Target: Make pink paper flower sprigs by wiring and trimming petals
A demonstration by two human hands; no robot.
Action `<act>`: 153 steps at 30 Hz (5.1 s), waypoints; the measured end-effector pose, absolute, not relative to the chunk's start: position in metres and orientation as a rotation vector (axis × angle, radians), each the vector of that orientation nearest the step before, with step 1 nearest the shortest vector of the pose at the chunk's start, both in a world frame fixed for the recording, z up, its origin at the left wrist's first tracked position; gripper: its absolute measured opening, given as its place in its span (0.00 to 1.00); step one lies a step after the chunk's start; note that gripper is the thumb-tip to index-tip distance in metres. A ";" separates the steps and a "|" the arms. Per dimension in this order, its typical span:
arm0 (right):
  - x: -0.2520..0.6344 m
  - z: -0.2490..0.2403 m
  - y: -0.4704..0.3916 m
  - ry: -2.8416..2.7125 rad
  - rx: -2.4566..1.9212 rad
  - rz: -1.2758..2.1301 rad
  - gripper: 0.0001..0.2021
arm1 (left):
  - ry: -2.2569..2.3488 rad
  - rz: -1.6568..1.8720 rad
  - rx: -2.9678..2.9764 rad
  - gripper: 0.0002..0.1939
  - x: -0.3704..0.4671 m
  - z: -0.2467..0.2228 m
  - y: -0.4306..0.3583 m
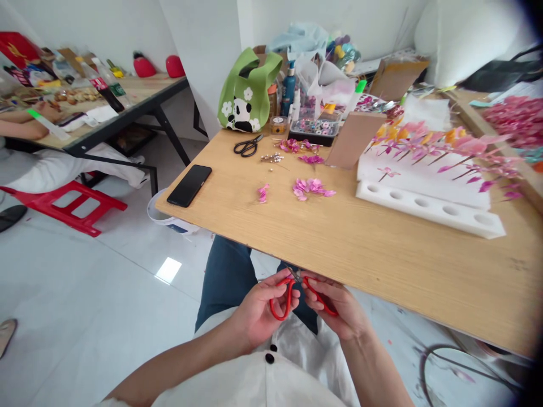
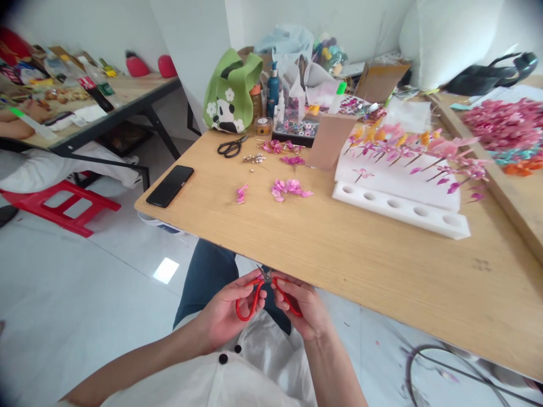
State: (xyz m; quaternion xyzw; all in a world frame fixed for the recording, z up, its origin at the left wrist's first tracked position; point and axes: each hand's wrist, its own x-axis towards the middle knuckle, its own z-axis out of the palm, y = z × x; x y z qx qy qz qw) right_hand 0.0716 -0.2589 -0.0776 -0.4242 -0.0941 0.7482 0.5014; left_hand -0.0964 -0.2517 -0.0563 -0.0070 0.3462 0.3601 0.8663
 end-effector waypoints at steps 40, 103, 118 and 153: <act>0.066 -0.033 -0.315 -1.278 -1.732 0.840 0.14 | 0.797 0.414 0.506 0.16 -0.109 -0.042 -0.260; 0.045 -0.054 -0.294 -1.118 -1.910 1.236 0.11 | 0.913 0.288 0.822 0.10 -0.105 -0.104 -0.190; 0.045 -0.049 -0.287 -1.025 -1.937 1.190 0.13 | 0.871 0.551 0.625 0.22 -0.126 -0.139 -0.181; 0.068 0.002 -0.240 -1.517 -1.544 0.976 0.15 | 0.820 0.692 0.919 0.12 -0.087 -0.010 -0.193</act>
